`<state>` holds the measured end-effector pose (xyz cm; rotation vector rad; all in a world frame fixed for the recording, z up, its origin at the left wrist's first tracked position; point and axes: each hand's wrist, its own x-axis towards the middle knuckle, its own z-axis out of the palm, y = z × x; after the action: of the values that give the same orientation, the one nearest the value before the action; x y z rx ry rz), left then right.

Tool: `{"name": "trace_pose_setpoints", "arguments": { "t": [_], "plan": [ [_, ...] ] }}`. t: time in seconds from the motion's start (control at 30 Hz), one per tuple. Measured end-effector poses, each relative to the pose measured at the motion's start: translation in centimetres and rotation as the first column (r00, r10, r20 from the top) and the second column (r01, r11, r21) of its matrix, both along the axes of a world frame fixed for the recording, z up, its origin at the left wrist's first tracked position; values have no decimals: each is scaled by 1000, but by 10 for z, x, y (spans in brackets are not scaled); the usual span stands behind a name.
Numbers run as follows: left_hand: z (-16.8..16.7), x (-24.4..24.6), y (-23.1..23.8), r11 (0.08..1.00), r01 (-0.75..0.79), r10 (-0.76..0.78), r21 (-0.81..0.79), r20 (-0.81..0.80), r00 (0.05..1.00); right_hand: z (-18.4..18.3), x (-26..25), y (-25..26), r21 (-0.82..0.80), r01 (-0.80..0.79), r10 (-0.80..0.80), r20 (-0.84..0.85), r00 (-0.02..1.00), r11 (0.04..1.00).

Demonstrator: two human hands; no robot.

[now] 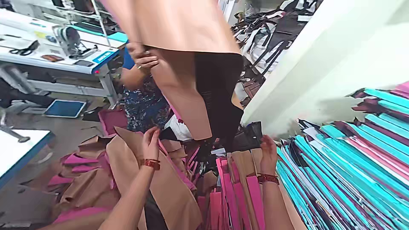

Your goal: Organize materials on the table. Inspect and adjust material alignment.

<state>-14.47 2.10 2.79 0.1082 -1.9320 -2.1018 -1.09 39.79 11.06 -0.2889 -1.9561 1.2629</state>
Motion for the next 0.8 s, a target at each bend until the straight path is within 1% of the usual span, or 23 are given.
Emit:
{"name": "trace_pose_setpoints", "arguments": {
  "t": [0.07, 0.17, 0.23, 0.33, 0.4, 0.43, 0.47, 0.5, 0.53, 0.57, 0.6, 0.63, 0.67, 0.7, 0.8],
  "plan": [
    [-19, 16, 7, 998, 6, -14, 62, 115, 993, 2, 4, -19, 15, -30, 29, 81, 996, 999],
    [-49, 41, 5, 996, 0, -17, 90, 198, 980, -7, 1, -40, 68, -86, 75, 148, 986, 994],
    [-63, 57, -7, 995, -34, 10, 95, 239, 971, -16, -4, -51, 138, -133, 113, 147, 983, 981],
    [-77, 79, -33, 989, -102, 67, 105, 290, 955, -23, -17, -69, 280, -163, 141, 95, 985, 946],
    [-91, 95, -52, 994, -101, 80, 40, 357, 931, -19, -25, -86, 352, -179, 162, 76, 984, 919],
    [-102, 105, -62, 999, -43, 40, -2, 430, 902, -19, -30, -95, 371, -192, 181, 65, 981, 909],
    [-113, 117, -71, 997, 72, -41, -39, 524, 851, -20, -34, -104, 381, -212, 204, 61, 977, 900],
    [-122, 131, -80, 970, 240, -161, -40, 632, 758, -22, -37, -114, 387, -233, 228, 58, 972, 892],
    [-128, 143, -85, 919, 394, -269, -6, 721, 638, -25, -39, -123, 401, -247, 244, 61, 968, 882],
    [-134, 157, -87, 868, 494, -340, 40, 773, 535, -29, -42, -133, 418, -259, 254, 67, 965, 871],
    [-141, 170, -89, 832, 549, -382, 78, 799, 465, -33, -43, -142, 441, -272, 267, 74, 961, 855],
    [-148, 180, -92, 812, 576, -402, 92, 803, 440, -39, -45, -150, 463, -301, 289, 99, 952, 834],
    [-153, 189, -96, 816, 572, -402, 87, 796, 452, -43, -46, -158, 483, -337, 303, 151, 941, 808],
    [-156, 194, -99, 839, 538, -384, 82, 790, 478, -49, -46, -167, 497, -381, 323, 202, 925, 779],
    [-164, 196, -106, 932, 361, -257, 47, 788, 560, -75, -50, -191, 457, -516, 402, 327, 855, 725]
  ]
}}
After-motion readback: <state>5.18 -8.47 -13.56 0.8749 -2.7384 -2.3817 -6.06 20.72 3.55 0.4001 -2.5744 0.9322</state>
